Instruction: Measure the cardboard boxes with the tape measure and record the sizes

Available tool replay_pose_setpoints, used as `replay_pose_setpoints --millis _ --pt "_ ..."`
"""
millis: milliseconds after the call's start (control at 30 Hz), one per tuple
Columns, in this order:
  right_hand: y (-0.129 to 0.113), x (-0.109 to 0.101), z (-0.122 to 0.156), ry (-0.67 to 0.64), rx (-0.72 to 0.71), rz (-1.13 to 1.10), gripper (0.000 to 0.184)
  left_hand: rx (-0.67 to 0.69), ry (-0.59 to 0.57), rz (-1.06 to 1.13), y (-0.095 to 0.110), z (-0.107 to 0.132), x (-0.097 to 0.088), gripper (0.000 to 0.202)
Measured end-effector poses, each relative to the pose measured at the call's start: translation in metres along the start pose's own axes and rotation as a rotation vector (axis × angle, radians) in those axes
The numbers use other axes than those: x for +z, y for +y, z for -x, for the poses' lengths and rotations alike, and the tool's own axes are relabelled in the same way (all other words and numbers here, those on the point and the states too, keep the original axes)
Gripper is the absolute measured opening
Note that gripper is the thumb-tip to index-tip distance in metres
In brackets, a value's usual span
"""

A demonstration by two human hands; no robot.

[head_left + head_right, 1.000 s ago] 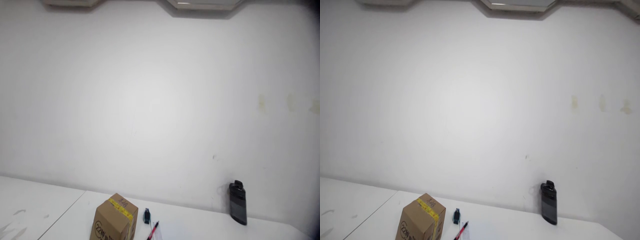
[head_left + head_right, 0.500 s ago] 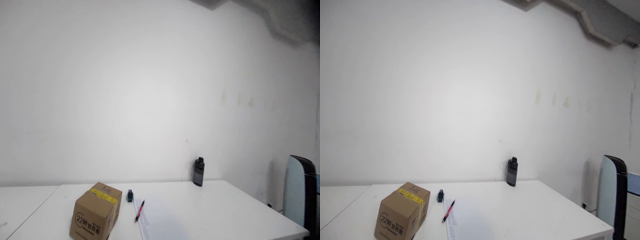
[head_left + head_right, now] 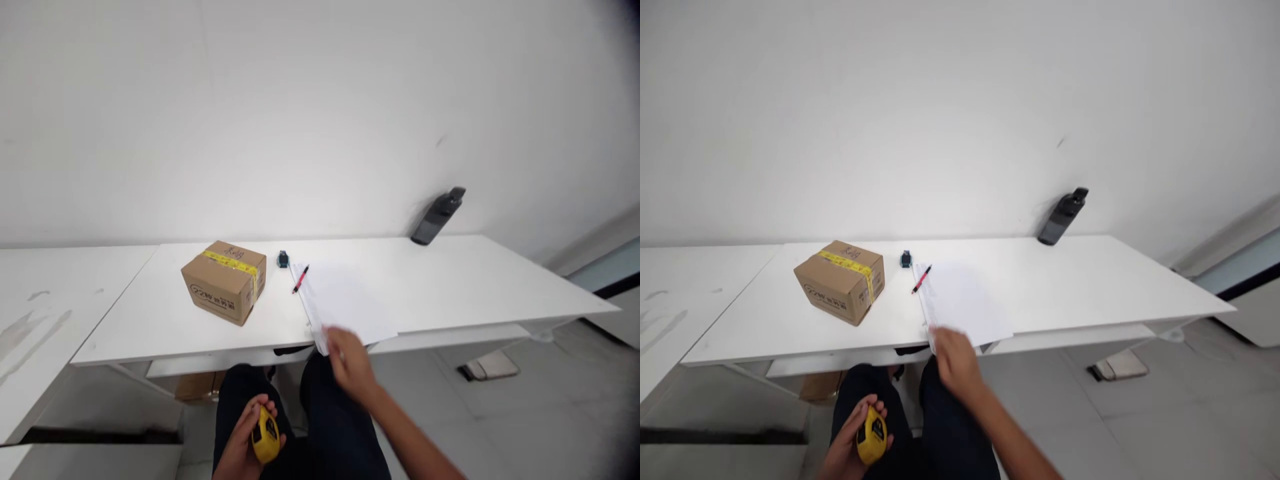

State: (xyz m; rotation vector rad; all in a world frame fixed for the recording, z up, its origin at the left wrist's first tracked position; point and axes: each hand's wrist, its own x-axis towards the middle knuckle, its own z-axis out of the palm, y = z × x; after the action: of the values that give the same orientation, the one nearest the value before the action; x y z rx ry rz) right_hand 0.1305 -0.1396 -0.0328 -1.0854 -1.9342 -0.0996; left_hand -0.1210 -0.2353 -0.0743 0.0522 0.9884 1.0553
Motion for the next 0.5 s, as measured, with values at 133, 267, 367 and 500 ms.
replay_pose_setpoints --millis 133,267,367,500 --pt "0.082 0.008 -0.114 -0.367 0.25 0.283 0.052 -0.085 -0.139 -0.04 0.002 -0.007 0.006 0.017" --pt "0.116 0.04 -0.161 -0.649 0.297 0.327 0.064 -0.199 -0.024 0.036 -0.02 -0.016 -0.005 0.016" --pt "0.118 0.051 -0.161 -0.662 0.293 0.297 0.062 -0.204 0.08 0.11 -0.037 -0.01 -0.014 0.027" --pt "0.088 0.03 -0.148 -0.591 0.307 0.264 0.061 -0.157 0.128 0.141 -0.044 0.012 -0.014 0.04"
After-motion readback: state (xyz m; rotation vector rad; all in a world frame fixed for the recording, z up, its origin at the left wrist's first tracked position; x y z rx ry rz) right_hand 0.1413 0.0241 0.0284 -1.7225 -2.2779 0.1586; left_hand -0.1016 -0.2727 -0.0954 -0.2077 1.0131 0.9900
